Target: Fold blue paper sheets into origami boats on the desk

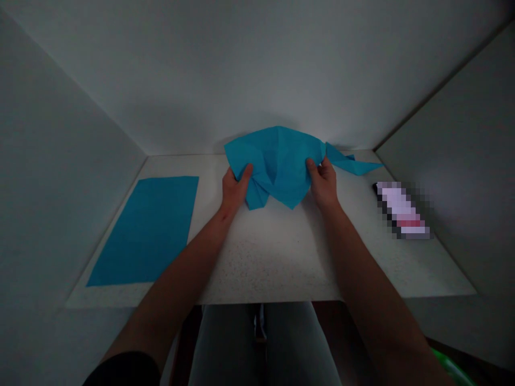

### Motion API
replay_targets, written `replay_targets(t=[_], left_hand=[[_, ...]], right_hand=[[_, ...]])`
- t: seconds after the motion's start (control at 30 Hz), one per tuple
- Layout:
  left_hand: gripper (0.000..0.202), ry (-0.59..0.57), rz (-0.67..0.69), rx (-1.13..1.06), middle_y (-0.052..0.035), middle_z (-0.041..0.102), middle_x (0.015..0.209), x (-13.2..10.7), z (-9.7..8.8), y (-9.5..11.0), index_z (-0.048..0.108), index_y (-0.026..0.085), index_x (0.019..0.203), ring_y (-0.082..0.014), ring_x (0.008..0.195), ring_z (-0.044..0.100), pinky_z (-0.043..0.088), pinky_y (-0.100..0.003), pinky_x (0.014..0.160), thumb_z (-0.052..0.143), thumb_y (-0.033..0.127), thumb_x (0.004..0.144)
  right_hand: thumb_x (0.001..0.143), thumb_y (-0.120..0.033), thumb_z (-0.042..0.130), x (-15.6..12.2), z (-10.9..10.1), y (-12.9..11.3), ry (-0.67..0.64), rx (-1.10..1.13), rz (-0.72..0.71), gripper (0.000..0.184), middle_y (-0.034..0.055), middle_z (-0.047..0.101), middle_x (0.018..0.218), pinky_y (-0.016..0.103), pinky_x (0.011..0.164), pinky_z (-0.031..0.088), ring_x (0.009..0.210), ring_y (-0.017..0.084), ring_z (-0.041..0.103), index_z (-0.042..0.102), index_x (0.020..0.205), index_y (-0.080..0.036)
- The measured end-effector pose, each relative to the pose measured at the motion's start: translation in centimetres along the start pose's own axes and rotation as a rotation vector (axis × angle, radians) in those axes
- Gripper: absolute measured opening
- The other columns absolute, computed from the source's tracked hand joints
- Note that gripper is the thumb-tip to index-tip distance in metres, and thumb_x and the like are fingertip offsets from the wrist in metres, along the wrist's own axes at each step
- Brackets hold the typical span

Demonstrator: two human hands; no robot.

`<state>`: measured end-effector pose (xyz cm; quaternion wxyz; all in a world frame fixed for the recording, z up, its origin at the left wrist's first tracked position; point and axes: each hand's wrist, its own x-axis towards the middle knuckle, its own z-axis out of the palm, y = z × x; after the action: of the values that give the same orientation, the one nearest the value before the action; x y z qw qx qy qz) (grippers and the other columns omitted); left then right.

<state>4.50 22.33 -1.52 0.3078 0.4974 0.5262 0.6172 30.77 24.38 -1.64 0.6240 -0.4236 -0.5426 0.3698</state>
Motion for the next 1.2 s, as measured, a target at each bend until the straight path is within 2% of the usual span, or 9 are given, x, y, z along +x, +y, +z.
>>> replay_targets(t=[0.2,0.37,0.6,0.77,0.87,0.97,1.03,1.1,1.2], left_hand=[[0.040,-0.036,0.013,0.093,-0.0053,0.075,0.090,0.2,-0.1,-0.1,0.070,0.022,0.095,-0.0214,0.089,0.068,0.056,-0.032,0.082,0.067,0.060,0.106],[0.046,0.058,0.008,0.154,-0.0005,0.057,0.075,0.7,-0.9,0.3,0.057,0.023,0.079,-0.0187,0.073,0.053,0.044,-0.030,0.066,0.068,0.058,0.107],[0.043,0.044,0.046,0.221,-0.0010,0.058,0.076,0.7,-1.6,1.4,0.057,0.023,0.080,-0.0195,0.075,0.053,0.041,-0.031,0.068,0.064,0.054,0.110],[0.042,0.011,0.037,0.353,-0.0013,0.057,0.075,0.9,-3.0,2.0,0.054,0.024,0.078,-0.0200,0.073,0.053,0.041,-0.033,0.070,0.060,0.047,0.112],[0.042,0.088,0.010,0.381,-0.0029,0.060,0.076,0.8,-6.7,2.5,0.055,0.024,0.077,-0.0212,0.077,0.057,0.047,-0.033,0.074,0.061,0.051,0.110],[0.031,0.294,-0.092,0.294,-0.0054,0.067,0.086,-0.8,-12.9,3.3,0.063,0.025,0.090,-0.0231,0.087,0.065,0.055,-0.031,0.074,0.065,0.053,0.105],[0.020,0.417,-0.245,0.233,-0.0069,0.072,0.096,-3.4,-17.3,4.2,0.067,0.026,0.106,-0.0224,0.086,0.069,0.056,-0.029,0.066,0.069,0.045,0.101],[0.026,0.440,-0.401,0.195,-0.0066,0.074,0.105,-6.7,-21.1,5.3,0.067,0.025,0.119,-0.0187,0.076,0.068,0.052,-0.025,0.054,0.070,0.040,0.098],[0.042,0.482,-0.500,0.123,-0.0077,0.075,0.117,-11.8,-24.5,6.7,0.064,0.026,0.133,-0.0165,0.073,0.069,0.050,-0.021,0.046,0.073,0.033,0.093]], right_hand=[[0.089,-0.083,0.077,0.2,-1.1,-0.3,0.048,-0.026,0.011,0.072,0.0099,0.083,0.130,0.054,0.108,0.066,0.124,0.033,0.077,0.071,0.137,-0.029],[0.093,-0.081,0.073,0.7,-3.2,0.7,0.102,-0.125,0.051,0.064,0.0089,0.081,0.111,0.048,0.089,0.067,0.102,0.029,0.077,0.070,0.126,-0.027],[0.099,-0.072,0.066,1.0,-5.1,1.3,0.194,-0.577,-0.004,0.048,0.0009,0.066,0.081,0.034,0.069,0.047,0.074,0.020,0.061,0.069,0.105,-0.024],[0.101,-0.070,0.062,0.7,-4.6,0.6,0.189,-0.609,0.005,0.048,-0.0030,0.057,0.067,0.033,0.064,0.040,0.063,0.018,0.055,0.070,0.103,-0.023],[0.101,-0.070,0.061,0.6,-4.2,0.3,0.206,-0.559,0.045,0.050,-0.0038,0.056,0.063,0.032,0.060,0.041,0.056,0.017,0.053,0.071,0.108,-0.022],[0.101,-0.064,0.063,0.4,-3.6,0.1,0.230,-0.506,0.117,0.045,-0.0046,0.055,0.061,0.032,0.056,0.041,0.049,0.016,0.049,0.072,0.108,-0.020],[0.099,-0.059,0.066,0.3,-3.2,0.0,0.215,-0.501,0.146,0.039,-0.0042,0.056,0.062,0.032,0.056,0.041,0.049,0.016,0.049,0.073,0.105,-0.021],[0.098,-0.055,0.068,0.2,-2.9,-0.1,0.185,-0.497,0.156,0.033,-0.0039,0.057,0.064,0.033,0.057,0.041,0.051,0.017,0.049,0.073,0.103,-0.022],[0.097,-0.047,0.070,0.1,-2.6,-0.4,0.153,-0.501,0.134,0.023,-0.0033,0.058,0.064,0.034,0.061,0.040,0.055,0.019,0.050,0.074,0.099,-0.024]])
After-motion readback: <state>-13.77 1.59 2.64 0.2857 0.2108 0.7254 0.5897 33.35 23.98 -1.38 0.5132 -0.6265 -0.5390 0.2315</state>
